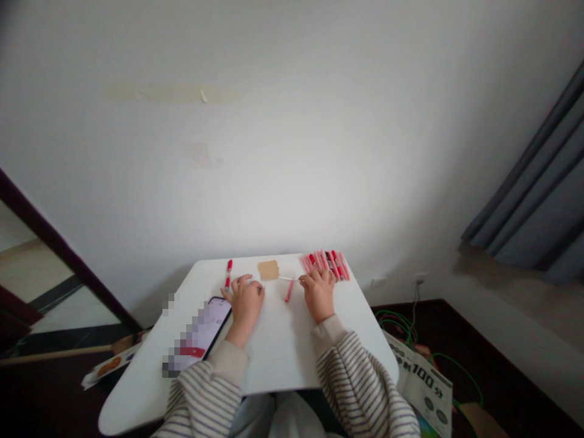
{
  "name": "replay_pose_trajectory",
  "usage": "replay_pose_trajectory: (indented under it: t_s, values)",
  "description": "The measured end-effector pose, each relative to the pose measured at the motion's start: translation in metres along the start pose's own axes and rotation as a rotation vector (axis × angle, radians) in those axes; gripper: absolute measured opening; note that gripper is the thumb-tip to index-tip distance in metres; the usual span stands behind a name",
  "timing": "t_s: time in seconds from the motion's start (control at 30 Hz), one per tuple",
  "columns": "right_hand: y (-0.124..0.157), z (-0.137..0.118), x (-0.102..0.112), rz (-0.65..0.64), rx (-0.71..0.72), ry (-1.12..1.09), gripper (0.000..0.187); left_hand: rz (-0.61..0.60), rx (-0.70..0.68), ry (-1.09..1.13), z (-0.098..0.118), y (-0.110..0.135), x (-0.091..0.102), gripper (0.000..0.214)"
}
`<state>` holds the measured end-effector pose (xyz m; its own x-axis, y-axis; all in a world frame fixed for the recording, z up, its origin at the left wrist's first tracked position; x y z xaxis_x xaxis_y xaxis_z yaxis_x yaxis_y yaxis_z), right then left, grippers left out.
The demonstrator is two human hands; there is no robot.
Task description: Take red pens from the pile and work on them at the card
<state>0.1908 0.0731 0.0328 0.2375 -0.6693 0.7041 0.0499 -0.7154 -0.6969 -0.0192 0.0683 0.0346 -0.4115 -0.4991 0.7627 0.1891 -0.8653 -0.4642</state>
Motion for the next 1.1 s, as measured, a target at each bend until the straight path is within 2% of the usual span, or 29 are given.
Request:
replay_pose_trajectory:
  t_s: [0.4,0.67,1.1]
  values:
    - [0.0,-0.006,0.004,-0.024,0.028,-0.071,0.011,-0.044,-0.041,0.18,0.014,-0.001,0.004,0.012]
    - [-0.001,-0.004,0.002,-0.024,0.025,-0.042,0.011,-0.019,-0.052,0.176,0.013,-0.001,0.004,0.013]
    - [-0.001,-0.006,0.001,-0.024,0.033,-0.063,0.01,-0.06,-0.109,0.172,0.017,0.001,-0.001,0.013]
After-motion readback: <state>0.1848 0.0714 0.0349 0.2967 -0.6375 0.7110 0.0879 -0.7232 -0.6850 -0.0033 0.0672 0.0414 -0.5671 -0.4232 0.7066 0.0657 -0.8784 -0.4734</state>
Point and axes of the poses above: each hand's wrist, its own y-axis away from the middle knuckle, its own x-axis out of the back of the hand, z = x × y, the point moved 7 cm from there along -y, towards the middle knuckle, and after that the axes turned 13 degrees about y, right-handed, at the moved point
